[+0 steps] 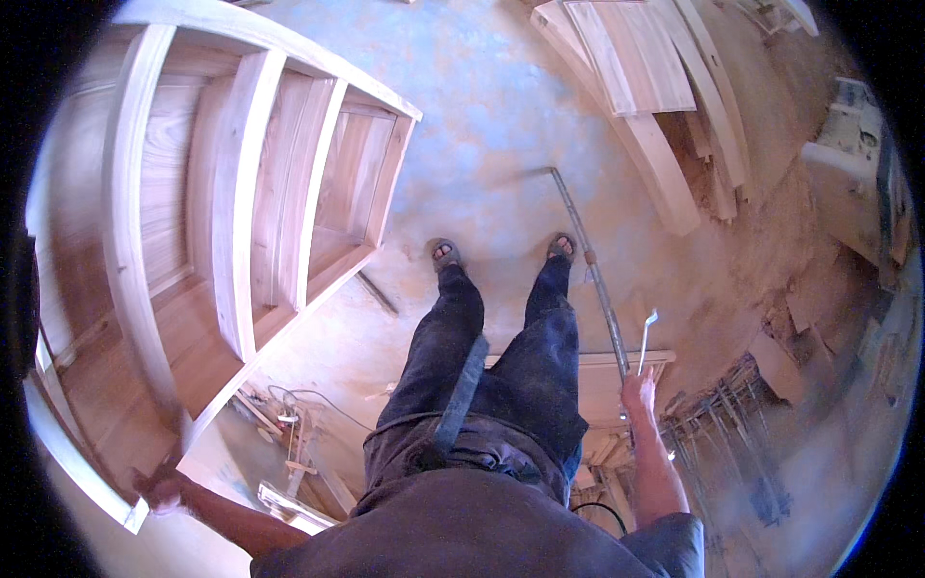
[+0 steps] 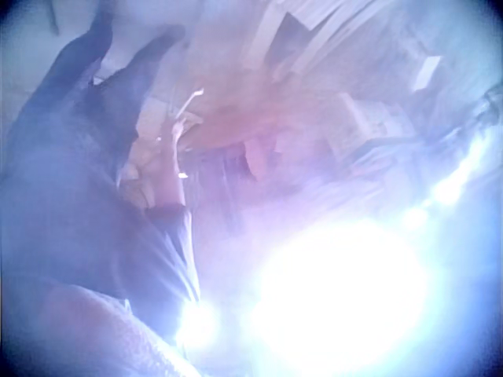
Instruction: The person assembles a wooden cabinet frame by clamping curved wooden panels together. They use a bar clamp and a wrench to tighten the joints, then remove the clamp and inspect the assembly.
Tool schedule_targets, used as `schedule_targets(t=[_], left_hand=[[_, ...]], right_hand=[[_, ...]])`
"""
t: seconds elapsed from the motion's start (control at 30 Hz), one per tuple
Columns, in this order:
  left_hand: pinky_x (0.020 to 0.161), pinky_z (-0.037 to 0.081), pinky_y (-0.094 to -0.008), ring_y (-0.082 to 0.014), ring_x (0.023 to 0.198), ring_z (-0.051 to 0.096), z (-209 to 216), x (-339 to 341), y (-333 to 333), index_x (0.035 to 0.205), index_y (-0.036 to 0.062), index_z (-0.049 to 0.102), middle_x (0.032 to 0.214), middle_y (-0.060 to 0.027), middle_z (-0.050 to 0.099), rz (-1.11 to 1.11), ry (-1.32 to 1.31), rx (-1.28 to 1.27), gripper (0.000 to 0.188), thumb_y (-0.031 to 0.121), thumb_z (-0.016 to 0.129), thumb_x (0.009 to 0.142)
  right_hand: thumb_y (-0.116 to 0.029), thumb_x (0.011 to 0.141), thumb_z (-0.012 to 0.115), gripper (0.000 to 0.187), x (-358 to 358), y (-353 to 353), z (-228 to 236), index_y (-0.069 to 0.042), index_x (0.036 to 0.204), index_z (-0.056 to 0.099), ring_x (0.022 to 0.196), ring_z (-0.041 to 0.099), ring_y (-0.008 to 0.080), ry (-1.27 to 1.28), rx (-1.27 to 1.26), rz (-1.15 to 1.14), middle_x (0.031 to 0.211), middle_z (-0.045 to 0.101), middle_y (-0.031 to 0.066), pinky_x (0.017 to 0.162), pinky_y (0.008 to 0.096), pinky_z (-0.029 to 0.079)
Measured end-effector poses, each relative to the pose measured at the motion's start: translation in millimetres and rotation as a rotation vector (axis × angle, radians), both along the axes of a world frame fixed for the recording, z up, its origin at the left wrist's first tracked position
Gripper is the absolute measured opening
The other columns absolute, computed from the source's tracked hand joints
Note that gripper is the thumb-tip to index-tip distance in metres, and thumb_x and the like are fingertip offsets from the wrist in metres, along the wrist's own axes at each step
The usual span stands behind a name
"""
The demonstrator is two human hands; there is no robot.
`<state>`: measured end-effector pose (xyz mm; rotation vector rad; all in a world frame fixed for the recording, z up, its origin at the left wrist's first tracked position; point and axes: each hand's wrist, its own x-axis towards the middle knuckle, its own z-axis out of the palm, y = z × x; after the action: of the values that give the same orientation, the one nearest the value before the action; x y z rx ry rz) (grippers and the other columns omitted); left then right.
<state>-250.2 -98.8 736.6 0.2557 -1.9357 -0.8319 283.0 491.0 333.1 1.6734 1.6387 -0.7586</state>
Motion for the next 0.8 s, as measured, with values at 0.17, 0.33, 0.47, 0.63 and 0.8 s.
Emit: schedule_targets(t=[0.17, 0.33, 0.47, 0.63, 0.8], left_hand=[[0.094, 0.045, -0.0549, -0.0375, 0.103, 0.057, -5.7, 18.3, -84.0, 0.097, -0.0087, 0.066, 0.104, -0.0244, 0.062, -0.198, -0.139, -0.073, 0.043, 0.022, 0.069, 0.067], [0.090, 0.046, -0.0531, -0.0325, 0.097, 0.060, -0.1, 12.7, -66.3, 0.083, -0.0033, 0.068, 0.093, -0.0193, 0.065, -0.229, -0.092, 0.145, 0.029, 0.015, 0.069, 0.060], [0.087, 0.048, -0.0510, -0.0299, 0.092, 0.062, -0.3, 22.5, -127.5, 0.074, 0.0010, 0.070, 0.085, -0.0161, 0.066, -0.311, -0.113, 0.309, 0.021, 0.012, 0.070, 0.057], [0.084, 0.050, -0.0417, -0.0294, 0.097, 0.060, -10.9, 45.4, -190.1, 0.097, -0.0053, 0.063, 0.099, -0.0182, 0.063, -0.096, -0.385, -0.218, 0.032, 0.018, 0.065, 0.074], [0.080, 0.050, -0.0382, -0.0276, 0.099, 0.057, -16.4, 14.6, -147.6, 0.105, -0.0050, 0.063, 0.105, -0.0186, 0.061, 0.064, -0.446, -0.780, 0.030, 0.015, 0.059, 0.083]], right_hand=[[-0.018, 0.084, 0.050, 0.033, 5.8, 14.8, -23.7, 0.005, 0.107, 0.048, 0.089, 0.060, 0.0472, 0.055, -0.039, -0.045, 0.093, 0.060, 0.0335, 0.077, 0.0531, 0.047], [-0.018, 0.084, 0.050, 0.029, -42.9, -10.6, 3.5, 0.005, 0.101, 0.048, 0.067, 0.064, 0.0350, 0.067, -0.055, -0.073, 0.078, 0.059, 0.0265, 0.058, 0.0474, 0.049], [-0.020, 0.084, 0.053, 0.029, -43.7, -24.9, -3.8, 0.004, 0.099, 0.047, 0.060, 0.062, 0.0304, 0.088, -0.048, -0.192, 0.071, 0.058, 0.0223, 0.053, 0.0429, 0.049], [-0.021, 0.084, 0.052, 0.027, -29.8, -17.7, -24.7, 0.002, 0.097, 0.046, 0.055, 0.058, 0.0290, 0.123, 0.009, -0.062, 0.069, 0.058, 0.0203, 0.047, 0.0413, 0.045], [-0.019, 0.084, 0.049, 0.017, 22.6, -15.0, -56.7, -0.003, 0.089, 0.044, 0.042, 0.054, 0.0233, 0.230, 0.070, 0.004, 0.059, 0.056, 0.0151, 0.034, 0.0376, 0.040]])
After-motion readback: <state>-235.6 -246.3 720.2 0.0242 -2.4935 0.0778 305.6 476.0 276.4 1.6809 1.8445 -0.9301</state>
